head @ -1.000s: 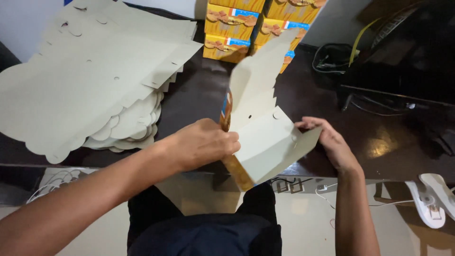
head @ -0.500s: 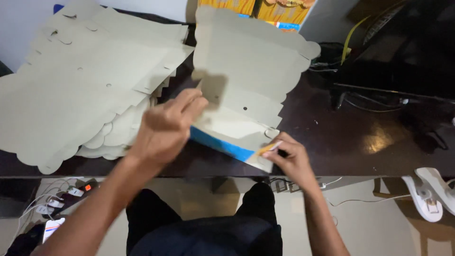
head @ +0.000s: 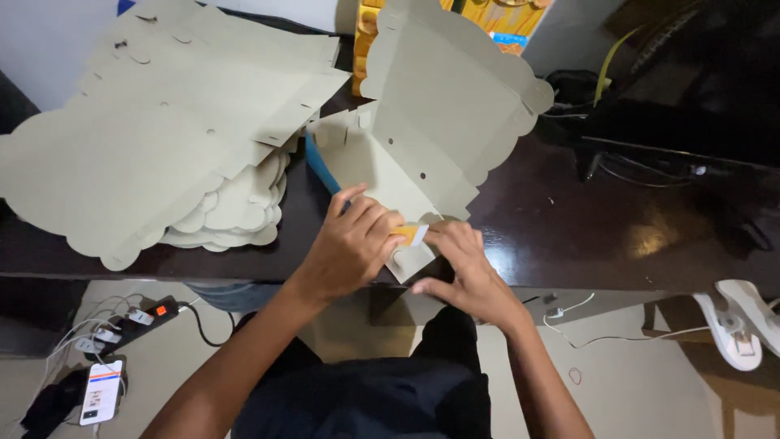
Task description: Folding a flat cardboard sheet into a finished box
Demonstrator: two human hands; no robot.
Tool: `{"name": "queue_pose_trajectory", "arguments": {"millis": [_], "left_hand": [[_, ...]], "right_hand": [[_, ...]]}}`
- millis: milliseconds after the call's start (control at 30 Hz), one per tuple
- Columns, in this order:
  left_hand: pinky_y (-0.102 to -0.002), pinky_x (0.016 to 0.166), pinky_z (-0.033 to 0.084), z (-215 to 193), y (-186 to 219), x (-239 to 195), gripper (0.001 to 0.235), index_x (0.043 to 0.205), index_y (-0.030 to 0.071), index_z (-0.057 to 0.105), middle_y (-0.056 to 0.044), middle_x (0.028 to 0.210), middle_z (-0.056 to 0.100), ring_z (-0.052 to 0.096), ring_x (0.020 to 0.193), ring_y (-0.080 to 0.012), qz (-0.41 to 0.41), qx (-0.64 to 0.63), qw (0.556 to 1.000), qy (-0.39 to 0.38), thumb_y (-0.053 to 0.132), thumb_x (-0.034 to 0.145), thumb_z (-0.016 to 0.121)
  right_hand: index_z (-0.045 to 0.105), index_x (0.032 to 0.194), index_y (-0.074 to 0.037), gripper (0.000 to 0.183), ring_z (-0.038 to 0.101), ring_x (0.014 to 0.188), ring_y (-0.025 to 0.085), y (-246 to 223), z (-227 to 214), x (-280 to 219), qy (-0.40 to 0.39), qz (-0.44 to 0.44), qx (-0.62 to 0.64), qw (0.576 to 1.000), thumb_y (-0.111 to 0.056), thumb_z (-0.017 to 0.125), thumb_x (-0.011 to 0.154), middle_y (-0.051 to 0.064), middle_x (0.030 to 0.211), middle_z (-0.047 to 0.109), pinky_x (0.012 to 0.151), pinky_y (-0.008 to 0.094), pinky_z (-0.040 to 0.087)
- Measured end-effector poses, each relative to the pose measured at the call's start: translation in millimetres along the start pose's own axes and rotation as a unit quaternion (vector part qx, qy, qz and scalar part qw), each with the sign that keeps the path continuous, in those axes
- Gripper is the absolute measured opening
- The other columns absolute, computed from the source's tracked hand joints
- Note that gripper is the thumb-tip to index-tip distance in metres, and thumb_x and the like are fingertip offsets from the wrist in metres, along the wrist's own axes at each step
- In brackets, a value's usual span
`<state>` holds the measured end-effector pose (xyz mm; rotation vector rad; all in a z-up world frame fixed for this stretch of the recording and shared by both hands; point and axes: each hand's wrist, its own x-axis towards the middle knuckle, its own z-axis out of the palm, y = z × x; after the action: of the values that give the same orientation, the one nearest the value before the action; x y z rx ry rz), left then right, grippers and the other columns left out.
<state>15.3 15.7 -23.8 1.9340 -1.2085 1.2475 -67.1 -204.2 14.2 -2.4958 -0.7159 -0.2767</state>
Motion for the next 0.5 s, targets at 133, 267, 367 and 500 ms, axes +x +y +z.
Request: {"name": "queue_pose_trajectory", "arguments": {"millis": [133, 267, 367, 500], "left_hand": [[-0.052, 0.106, 0.047, -5.1, 0.0, 3.0, 0.025, 0.116, 0.001, 0.063, -0.009, 0.089, 0.057, 0.062, 0.093, -0.0268, -0.002, 0.009, 1.0, -0.005, 0.022, 0.106, 0.053], [-0.05, 0.101, 0.048, -6.8, -4.9, -1.9, 0.025, 0.121, 0.0, 0.061, -0.011, 0.083, 0.053, 0.057, 0.082, -0.0286, 0.012, 0.024, 1.0, -0.006, 0.009, 0.097, 0.06], [-0.048, 0.094, 0.049, -9.5, -3.1, -1.0, 0.032, 0.126, 0.002, 0.06, -0.009, 0.083, 0.05, 0.055, 0.08, -0.0284, 0.014, 0.035, 0.999, -0.01, 0.008, 0.094, 0.064], [-0.044, 0.091, 0.048, -13.3, -0.7, 1.7, 0.038, 0.129, 0.006, 0.063, -0.007, 0.08, 0.046, 0.05, 0.075, -0.0252, 0.017, 0.049, 0.999, -0.013, 0.003, 0.091, 0.067]], "right_hand": [[0.057, 0.138, -0.004, 0.072, 0.052, 0.125, 0.034, -8.4, -1.7, 1.6, 0.004, 0.009, 0.014, 1.0, -0.028, 0.089, 0.078, 0.015, 0.128, 0.061, 0.103, 0.044, 0.034], [0.047, 0.15, -0.005, 0.087, 0.06, 0.117, 0.03, -5.1, 7.2, 0.0, 0.042, 0.022, 0.036, 0.998, -0.026, 0.089, 0.077, 0.011, 0.124, 0.066, 0.103, 0.045, 0.035], [0.05, 0.148, -0.006, 0.075, 0.063, 0.11, 0.028, -1.9, 10.9, 0.5, 0.067, 0.004, -0.004, 0.998, -0.027, 0.084, 0.084, 0.008, 0.117, 0.069, 0.1, 0.042, 0.038], [0.065, 0.135, -0.011, 0.046, 0.064, 0.105, 0.025, 0.4, 13.1, 1.4, 0.069, -0.087, -0.119, 0.987, -0.033, 0.072, 0.094, 0.005, 0.108, 0.068, 0.097, 0.04, 0.042]]}}
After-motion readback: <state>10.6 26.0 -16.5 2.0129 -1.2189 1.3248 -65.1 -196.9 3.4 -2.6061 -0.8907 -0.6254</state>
